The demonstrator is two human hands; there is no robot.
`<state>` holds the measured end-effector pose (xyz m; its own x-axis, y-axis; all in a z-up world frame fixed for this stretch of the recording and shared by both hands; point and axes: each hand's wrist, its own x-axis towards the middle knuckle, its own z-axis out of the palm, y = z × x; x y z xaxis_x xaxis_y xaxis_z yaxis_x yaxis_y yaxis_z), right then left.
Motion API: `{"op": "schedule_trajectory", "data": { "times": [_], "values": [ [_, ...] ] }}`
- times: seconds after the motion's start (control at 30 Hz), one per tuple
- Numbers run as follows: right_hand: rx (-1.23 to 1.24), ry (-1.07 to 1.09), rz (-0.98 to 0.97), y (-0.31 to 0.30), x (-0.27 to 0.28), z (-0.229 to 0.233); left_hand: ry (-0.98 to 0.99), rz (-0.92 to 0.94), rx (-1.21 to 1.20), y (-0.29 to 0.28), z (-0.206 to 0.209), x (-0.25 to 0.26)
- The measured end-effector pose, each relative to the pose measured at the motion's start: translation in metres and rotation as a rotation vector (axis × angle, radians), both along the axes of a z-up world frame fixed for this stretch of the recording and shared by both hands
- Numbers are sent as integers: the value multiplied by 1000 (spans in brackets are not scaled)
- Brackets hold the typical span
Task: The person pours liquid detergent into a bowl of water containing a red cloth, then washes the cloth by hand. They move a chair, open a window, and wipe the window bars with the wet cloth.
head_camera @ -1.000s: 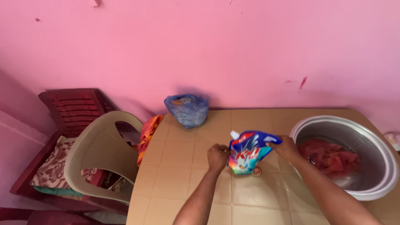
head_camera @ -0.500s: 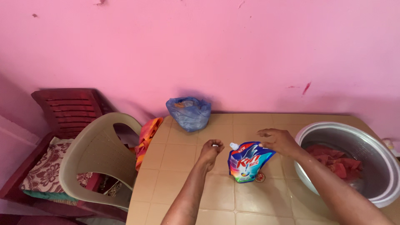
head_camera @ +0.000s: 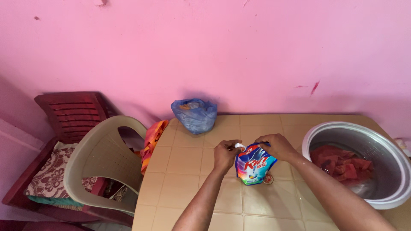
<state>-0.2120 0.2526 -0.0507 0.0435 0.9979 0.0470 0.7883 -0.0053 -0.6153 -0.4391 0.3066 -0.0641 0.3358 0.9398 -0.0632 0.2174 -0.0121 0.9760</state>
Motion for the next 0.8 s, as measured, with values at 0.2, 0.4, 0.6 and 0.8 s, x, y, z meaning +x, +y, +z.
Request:
{"op": "schedule_trajectory", "data": {
  "times": [0.2,0.4,0.6,0.8],
  "values": [
    [13,51,6,-2,1,-3,-97,-94,79,4,-11,-2],
    [8,61,-15,-4,-1,-2,34,18,52,7,-14,1],
    [27,37,2,-6,-2,1,61,-19,41,14,-11,3],
    [2,28,-19,-10,-4,3,-34,-110,123,11,0,3]
  ]
}}
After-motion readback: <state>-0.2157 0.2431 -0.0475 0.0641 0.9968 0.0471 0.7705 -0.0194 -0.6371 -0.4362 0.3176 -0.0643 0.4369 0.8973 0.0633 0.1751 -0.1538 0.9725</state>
